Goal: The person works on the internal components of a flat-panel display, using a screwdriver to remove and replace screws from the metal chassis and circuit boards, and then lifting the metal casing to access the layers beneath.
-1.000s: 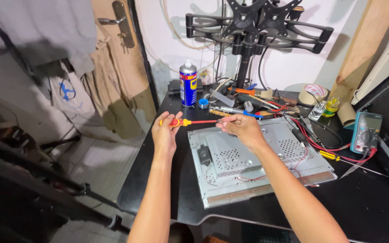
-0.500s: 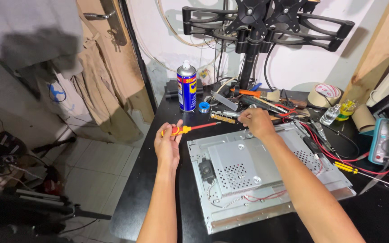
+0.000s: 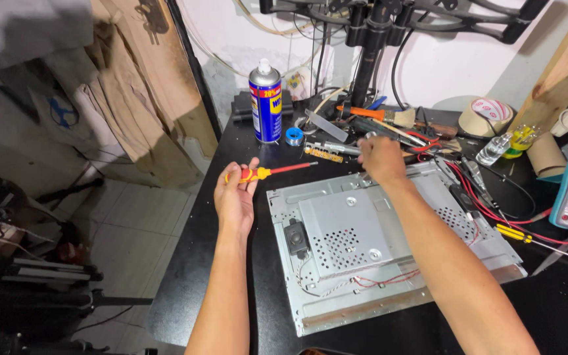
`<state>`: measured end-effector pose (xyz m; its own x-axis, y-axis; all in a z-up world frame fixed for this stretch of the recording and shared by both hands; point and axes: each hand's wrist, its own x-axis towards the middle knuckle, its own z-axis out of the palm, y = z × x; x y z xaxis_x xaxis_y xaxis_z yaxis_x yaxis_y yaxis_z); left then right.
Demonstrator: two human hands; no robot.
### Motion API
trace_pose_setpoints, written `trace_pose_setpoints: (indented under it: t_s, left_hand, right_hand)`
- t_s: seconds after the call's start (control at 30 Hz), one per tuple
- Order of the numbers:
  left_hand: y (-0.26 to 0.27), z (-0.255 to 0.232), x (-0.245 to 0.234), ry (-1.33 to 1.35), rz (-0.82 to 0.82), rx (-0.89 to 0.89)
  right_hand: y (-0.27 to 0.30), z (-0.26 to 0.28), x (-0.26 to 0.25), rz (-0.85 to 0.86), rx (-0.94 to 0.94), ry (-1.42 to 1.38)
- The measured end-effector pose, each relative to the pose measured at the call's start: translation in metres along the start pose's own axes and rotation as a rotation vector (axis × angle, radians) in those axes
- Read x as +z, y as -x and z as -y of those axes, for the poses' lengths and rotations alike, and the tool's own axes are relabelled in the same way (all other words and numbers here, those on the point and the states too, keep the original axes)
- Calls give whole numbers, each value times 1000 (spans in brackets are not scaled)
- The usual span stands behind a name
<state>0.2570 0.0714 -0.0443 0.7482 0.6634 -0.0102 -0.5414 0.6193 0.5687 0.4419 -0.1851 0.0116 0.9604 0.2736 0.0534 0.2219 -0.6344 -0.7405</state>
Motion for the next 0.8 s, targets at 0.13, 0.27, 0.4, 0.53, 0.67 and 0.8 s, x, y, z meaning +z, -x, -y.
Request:
trace_pose_setpoints:
  t_s: [0.13,0.27,0.4,0.53,0.67,0.8]
  left_hand:
    - [-1,-1,1,-9,16,8]
    - [0,1,-1,-13,-3,-4]
    - [0,-1,1,-14,14,7]
    - [4,-2,3,-18,20,5]
    - [6,-3,3,-26,27,2]
    - [6,-2,4,-7,21,3]
  right_hand:
    - [9,-4,-19,-164,-125,196]
    - [20,-24,-37,10,-187,136]
    - [27,-31,-36,15,-376,233]
    - [37,-28,-35,-11,-251,324]
    - [41,-28,-38,57,-198,351]
    - [41,-19,-37,104,-231,405]
